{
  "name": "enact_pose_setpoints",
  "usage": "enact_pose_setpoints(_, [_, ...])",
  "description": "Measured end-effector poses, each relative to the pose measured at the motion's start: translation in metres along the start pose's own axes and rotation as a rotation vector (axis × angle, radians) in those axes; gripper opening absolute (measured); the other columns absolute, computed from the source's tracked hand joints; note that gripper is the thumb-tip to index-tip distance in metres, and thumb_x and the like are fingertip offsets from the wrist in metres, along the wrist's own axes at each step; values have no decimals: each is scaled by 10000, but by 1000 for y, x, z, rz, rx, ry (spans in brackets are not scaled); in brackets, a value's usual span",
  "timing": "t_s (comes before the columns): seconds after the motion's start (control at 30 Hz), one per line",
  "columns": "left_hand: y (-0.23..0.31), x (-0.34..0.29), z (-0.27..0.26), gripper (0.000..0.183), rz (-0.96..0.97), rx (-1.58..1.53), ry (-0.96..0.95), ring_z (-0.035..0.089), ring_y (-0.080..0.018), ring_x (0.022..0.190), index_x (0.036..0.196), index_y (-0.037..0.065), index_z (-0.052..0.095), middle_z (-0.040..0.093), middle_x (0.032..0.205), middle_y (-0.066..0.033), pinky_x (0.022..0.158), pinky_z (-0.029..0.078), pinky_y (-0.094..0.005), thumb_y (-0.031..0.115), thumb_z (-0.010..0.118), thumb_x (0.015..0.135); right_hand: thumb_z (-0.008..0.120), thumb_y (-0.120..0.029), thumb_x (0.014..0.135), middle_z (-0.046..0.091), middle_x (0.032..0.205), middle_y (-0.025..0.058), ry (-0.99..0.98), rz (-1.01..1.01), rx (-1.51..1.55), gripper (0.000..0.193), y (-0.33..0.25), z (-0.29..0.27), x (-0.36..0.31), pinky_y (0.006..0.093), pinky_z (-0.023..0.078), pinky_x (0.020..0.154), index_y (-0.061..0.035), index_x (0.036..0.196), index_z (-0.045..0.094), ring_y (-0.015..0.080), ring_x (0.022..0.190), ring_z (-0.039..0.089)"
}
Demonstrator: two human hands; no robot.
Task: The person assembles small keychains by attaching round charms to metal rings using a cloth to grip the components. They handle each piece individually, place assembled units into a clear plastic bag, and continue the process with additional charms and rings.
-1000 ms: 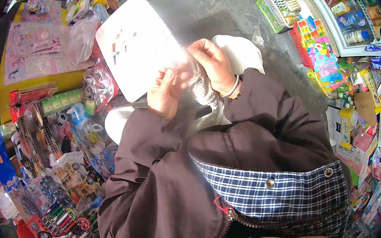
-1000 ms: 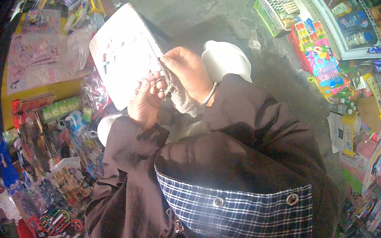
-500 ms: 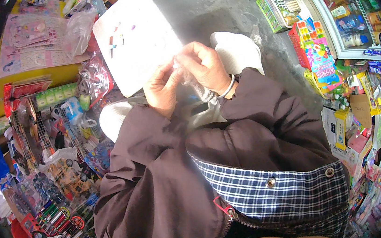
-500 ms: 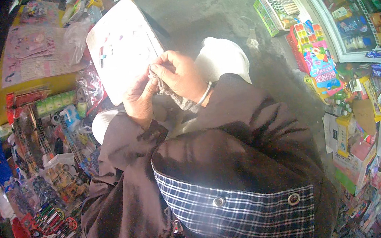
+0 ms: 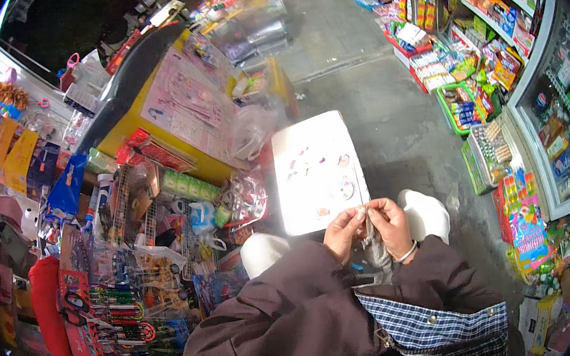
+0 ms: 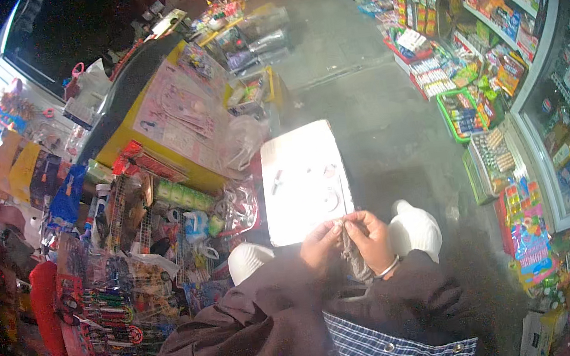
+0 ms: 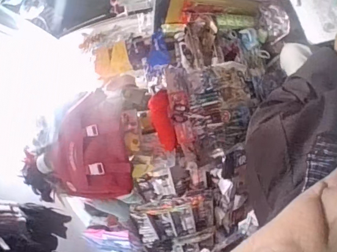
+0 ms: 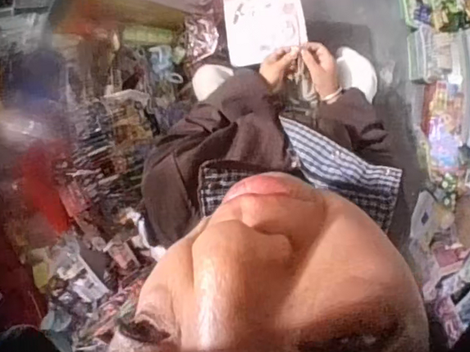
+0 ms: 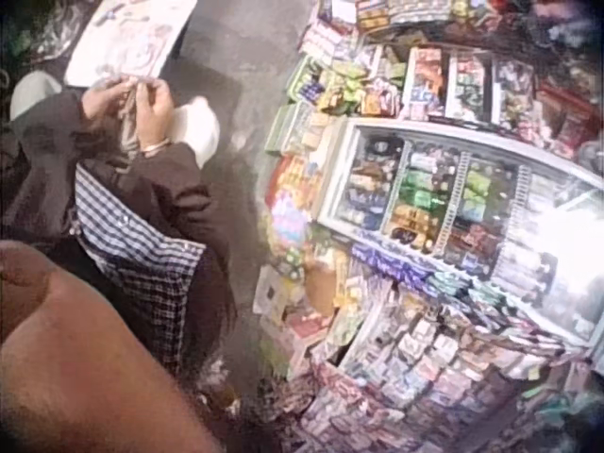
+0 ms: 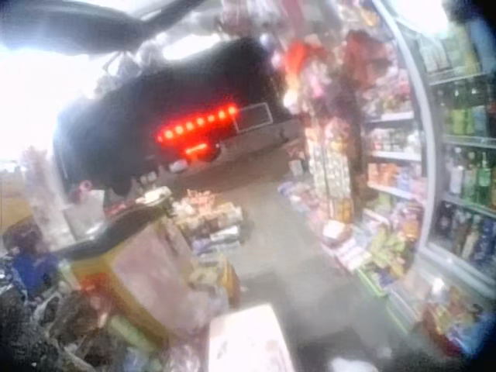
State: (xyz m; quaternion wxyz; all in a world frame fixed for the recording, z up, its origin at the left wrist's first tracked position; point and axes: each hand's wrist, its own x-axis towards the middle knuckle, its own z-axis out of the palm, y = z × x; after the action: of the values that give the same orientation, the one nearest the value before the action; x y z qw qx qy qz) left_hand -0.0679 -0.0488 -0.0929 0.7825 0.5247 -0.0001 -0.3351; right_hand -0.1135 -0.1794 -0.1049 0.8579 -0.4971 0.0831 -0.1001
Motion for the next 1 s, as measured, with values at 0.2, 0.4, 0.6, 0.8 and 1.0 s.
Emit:
enact_pose_setpoints(0.2, [-6, 2, -18, 258, -12, 164, -58, 567, -121, 813, 1122, 32, 582, 600, 945, -38, 710, 486, -283, 219, 566, 945, 583, -26, 898, 635, 924, 41, -18, -219, -371, 98, 7, -8, -4, 203, 481, 716, 14, 985, 561, 58, 811, 586])
enact_pose_setpoints(0.4, [-5, 1, -23, 265, -62, 172, -96, 567, -133, 793, 1091, 27, 586, 586, 968, -37, 691, 490, -297, 254, 519, 971, 620, -11, 827, 664, 896, 93, -58, -223, -445, 138, 12, -9, -1, 254, 510, 730, 23, 957, 591, 133, 822, 643])
enact_pose_setpoints(0.6, [0, -5, -14, 281, 180, 544, 57, 553, -116, 699, 994, 2, 584, 591, 805, -42, 632, 477, -262, 255, 462, 999, 624, -49, 865, 647, 895, 58, -58, -79, -165, 149, 8, -10, -1, 223, 500, 694, 20, 991, 584, 90, 784, 611])
enact_pose_setpoints(0.8, [-4, -9, 1, 256, 375, 870, 95, 577, -231, 709, 991, -1, 587, 598, 784, -162, 660, 449, -357, 227, 472, 983, 614, -161, 923, 658, 894, 12, 5, -49, -141, 179, 14, -7, 1, 208, 456, 725, 12, 962, 642, 62, 784, 572])
enact_pose_setpoints(1.0, [-12, -9, 7, 203, 587, 1014, 104, 576, -372, 741, 969, 7, 580, 584, 831, -225, 629, 443, -398, 200, 519, 948, 573, -185, 936, 662, 849, 35, 34, -89, -267, 204, 26, -15, 2, 232, 456, 719, 6, 902, 634, 78, 780, 571])
